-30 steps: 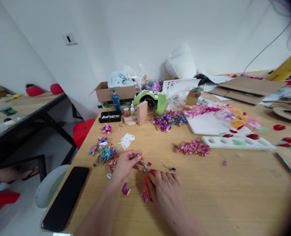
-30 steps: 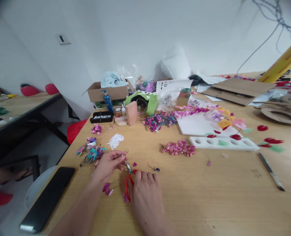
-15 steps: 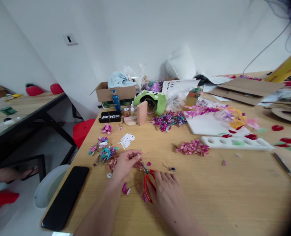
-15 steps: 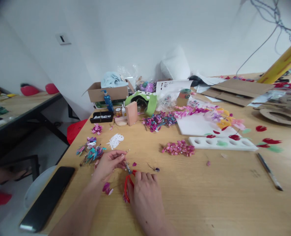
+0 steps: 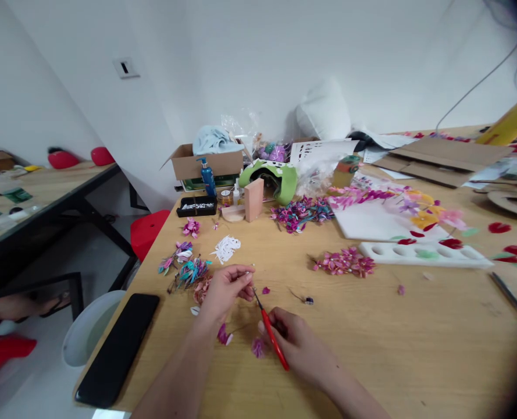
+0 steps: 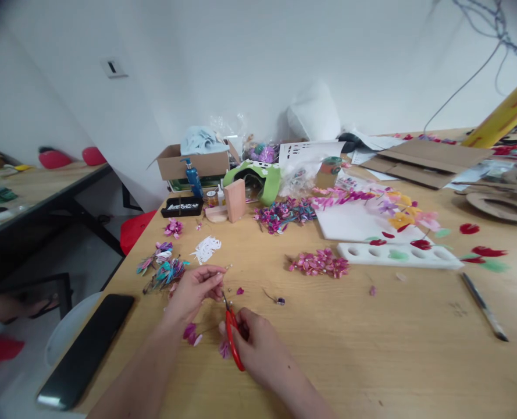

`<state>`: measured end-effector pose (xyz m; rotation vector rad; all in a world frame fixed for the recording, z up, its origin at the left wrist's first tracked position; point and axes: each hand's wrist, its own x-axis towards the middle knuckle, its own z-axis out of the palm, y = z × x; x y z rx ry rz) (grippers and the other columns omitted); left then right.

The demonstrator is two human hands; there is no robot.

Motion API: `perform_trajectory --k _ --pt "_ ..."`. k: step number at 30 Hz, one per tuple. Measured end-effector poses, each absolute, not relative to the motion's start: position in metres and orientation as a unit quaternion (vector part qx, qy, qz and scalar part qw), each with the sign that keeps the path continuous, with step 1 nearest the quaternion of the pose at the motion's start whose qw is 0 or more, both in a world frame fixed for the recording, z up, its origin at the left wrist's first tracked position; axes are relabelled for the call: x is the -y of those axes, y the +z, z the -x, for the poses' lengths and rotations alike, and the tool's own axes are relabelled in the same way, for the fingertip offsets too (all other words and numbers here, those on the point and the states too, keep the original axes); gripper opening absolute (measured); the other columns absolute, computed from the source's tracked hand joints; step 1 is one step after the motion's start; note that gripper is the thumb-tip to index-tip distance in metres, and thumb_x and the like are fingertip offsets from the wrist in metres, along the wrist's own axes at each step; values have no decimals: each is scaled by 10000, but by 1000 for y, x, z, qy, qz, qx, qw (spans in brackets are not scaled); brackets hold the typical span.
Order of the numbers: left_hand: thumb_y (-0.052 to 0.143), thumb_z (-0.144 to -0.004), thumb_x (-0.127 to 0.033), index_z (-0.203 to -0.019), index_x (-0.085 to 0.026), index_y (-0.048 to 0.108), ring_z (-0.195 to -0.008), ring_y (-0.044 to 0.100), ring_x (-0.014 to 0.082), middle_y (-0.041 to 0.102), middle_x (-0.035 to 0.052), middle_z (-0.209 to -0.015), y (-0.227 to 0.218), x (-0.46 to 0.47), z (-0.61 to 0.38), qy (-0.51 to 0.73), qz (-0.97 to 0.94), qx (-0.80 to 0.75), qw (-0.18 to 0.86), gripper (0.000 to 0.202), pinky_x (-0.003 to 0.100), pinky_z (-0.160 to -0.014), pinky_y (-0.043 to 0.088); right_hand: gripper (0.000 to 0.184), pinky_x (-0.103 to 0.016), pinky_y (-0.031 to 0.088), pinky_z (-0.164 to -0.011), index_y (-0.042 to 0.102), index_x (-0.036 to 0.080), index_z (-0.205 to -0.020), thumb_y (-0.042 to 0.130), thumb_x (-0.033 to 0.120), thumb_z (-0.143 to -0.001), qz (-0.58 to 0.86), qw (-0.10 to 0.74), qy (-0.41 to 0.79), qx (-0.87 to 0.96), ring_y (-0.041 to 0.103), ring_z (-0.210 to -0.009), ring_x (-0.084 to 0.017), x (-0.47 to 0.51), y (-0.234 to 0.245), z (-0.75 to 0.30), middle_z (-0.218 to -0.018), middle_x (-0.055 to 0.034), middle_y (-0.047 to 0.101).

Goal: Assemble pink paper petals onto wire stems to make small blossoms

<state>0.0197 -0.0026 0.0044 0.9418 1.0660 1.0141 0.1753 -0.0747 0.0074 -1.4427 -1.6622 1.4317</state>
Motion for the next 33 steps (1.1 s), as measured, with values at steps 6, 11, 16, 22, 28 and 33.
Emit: perform_trajectory --k 6,11,16,22,28,33 --pt "758 -624 -329 -874 -115 678 -457 547 89 598 -18 -550 5 4 -19 437 -423 -471 639 338 215 -473 470 367 -226 287 -492 464 183 -662 567 509 -793 509 279 594 557 386 -519 -99 76 13 -174 -561 35 478" --pt "755 -624 -344 -871 -119 679 -466 555 100 603 -14 -553 3 3 -19 435 -430 -475 632 343 232 -481 482 428 -229 293 -501 453 185 -647 600 577 -738 507 289 635 506 391 -515 -96 77 16 -173 -548 36 485" --pt "744 -638 -336 -875 -113 677 -443 561 92 607 -18 -556 2 3 -20 428 -440 -472 633 332 220 -471 481 493 -226 285 -483 434 191 -623 632 640 -663 497 304 668 463 383 -485 -87 75 9 -170 -521 51 460" --pt "763 -612 -347 -857 -106 677 -441 574 103 616 -9 -544 3 2 -21 428 -440 -472 633 354 219 -470 474 526 -223 266 -468 423 192 -613 609 681 -661 497 320 670 448 354 -456 -78 74 4 -170 -493 62 429" --pt "750 -630 -344 -874 -107 684 -432 572 104 620 -2 -516 4 3 -21 419 -442 -480 631 347 217 -474 475 541 -223 244 -447 423 189 -602 585 701 -673 488 324 672 453 332 -440 -74 74 -2 -169 -481 57 422" --pt "755 -624 -355 -865 -112 684 -431 577 111 628 3 -518 3 4 -22 418 -440 -482 632 350 225 -477 481 547 -226 256 -453 417 193 -604 586 710 -662 491 327 670 450 321 -447 -75 74 -2 -170 -493 61 396"
